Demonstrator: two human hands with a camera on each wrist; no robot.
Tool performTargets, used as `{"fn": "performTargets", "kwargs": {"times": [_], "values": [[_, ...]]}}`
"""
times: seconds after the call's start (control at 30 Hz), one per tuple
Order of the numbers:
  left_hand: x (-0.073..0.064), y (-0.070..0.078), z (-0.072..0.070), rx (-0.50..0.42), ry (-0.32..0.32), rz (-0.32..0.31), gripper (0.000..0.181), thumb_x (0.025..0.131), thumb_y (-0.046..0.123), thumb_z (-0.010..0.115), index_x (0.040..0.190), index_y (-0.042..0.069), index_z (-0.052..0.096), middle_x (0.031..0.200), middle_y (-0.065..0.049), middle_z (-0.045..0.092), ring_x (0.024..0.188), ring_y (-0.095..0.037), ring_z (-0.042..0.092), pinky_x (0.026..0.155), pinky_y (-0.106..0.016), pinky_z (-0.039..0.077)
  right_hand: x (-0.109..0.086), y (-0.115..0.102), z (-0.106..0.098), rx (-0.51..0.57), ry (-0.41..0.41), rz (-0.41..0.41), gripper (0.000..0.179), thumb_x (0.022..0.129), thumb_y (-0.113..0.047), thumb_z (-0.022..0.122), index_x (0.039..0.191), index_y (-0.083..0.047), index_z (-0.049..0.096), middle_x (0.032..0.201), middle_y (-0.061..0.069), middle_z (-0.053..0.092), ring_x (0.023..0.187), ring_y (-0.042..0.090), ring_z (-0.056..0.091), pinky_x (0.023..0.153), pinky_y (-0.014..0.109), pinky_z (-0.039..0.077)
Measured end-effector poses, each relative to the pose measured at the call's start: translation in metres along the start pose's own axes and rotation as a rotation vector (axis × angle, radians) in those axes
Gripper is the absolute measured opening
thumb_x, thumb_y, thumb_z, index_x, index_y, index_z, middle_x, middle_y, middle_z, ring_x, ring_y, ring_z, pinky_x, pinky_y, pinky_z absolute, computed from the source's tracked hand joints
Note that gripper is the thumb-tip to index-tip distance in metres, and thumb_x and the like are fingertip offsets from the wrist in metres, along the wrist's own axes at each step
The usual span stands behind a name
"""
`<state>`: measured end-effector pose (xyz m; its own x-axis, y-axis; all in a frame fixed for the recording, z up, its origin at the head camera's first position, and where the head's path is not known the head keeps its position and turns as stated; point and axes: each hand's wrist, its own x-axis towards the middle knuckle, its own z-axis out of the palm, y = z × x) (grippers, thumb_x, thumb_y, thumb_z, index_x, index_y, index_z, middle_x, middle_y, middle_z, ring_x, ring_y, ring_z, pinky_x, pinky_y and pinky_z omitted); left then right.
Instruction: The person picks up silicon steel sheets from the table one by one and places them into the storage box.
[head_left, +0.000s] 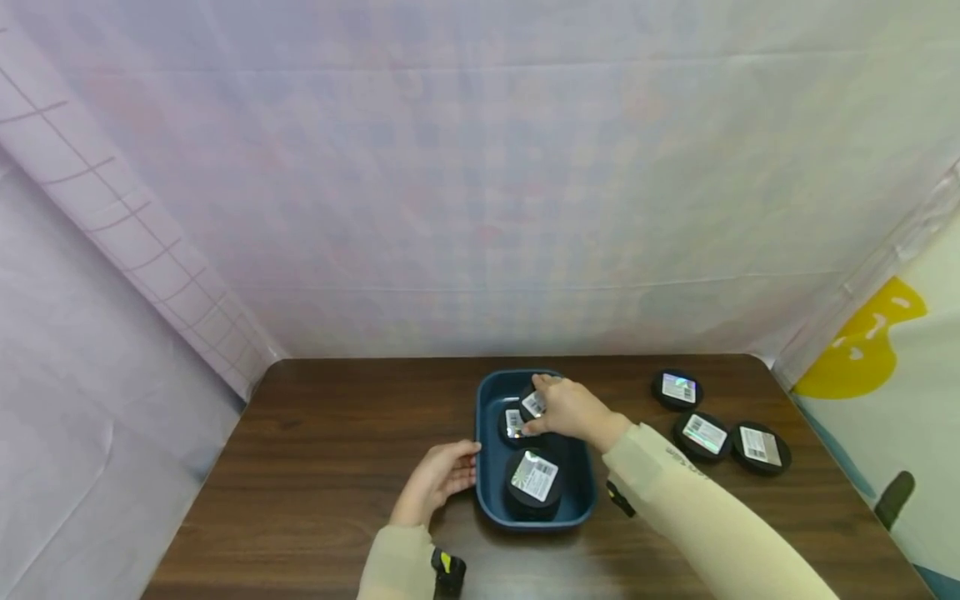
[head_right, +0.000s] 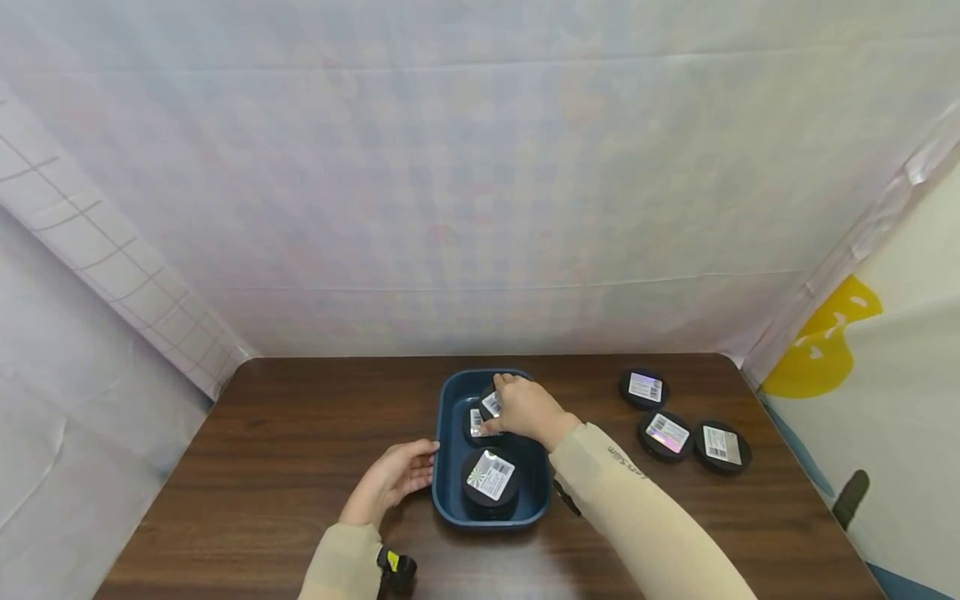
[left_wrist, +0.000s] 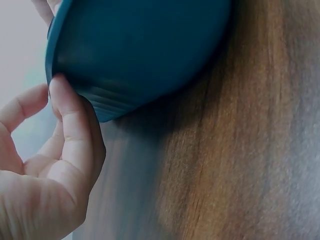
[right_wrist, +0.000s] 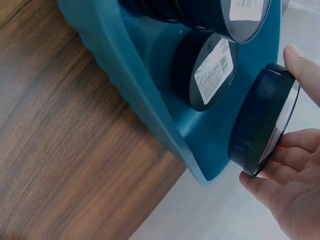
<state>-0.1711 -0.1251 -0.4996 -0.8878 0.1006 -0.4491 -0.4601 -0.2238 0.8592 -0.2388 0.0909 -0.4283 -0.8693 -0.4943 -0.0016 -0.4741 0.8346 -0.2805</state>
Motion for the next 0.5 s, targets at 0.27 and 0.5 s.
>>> {"fn": "performTargets", "kwargs": {"times": [0.27,0.5], "values": [[-0.003,0.003,-0.001,0.023,-0.036,0.021,0.006,0.080,0.007,0.061,0.083,0.003,0.059,0.068,-0.002,0.055,0.060,-0.010,0.056,0.060,-0.022,0.051,0.007,-0.005,0.005,0.016,-0.034,0.022,0.092,0.068,-0.046,0.079,0.132,0.009,0.043,0.131,0.027,0.048,0.120,0.036,0.047,0.099,0.044,0.041],[0.001,-0.002,-0.003,0.015,-0.035,0.027,0.006,0.078,0.008,0.062,0.080,0.004,0.058,0.068,-0.003,0.055,0.059,-0.010,0.056,0.059,-0.022,0.051,0.017,-0.007,0.009,0.008,-0.024,0.020,0.092,0.068,-0.047,0.078,0.132,0.010,0.043,0.133,0.026,0.047,0.120,0.035,0.048,0.098,0.044,0.041]]}}
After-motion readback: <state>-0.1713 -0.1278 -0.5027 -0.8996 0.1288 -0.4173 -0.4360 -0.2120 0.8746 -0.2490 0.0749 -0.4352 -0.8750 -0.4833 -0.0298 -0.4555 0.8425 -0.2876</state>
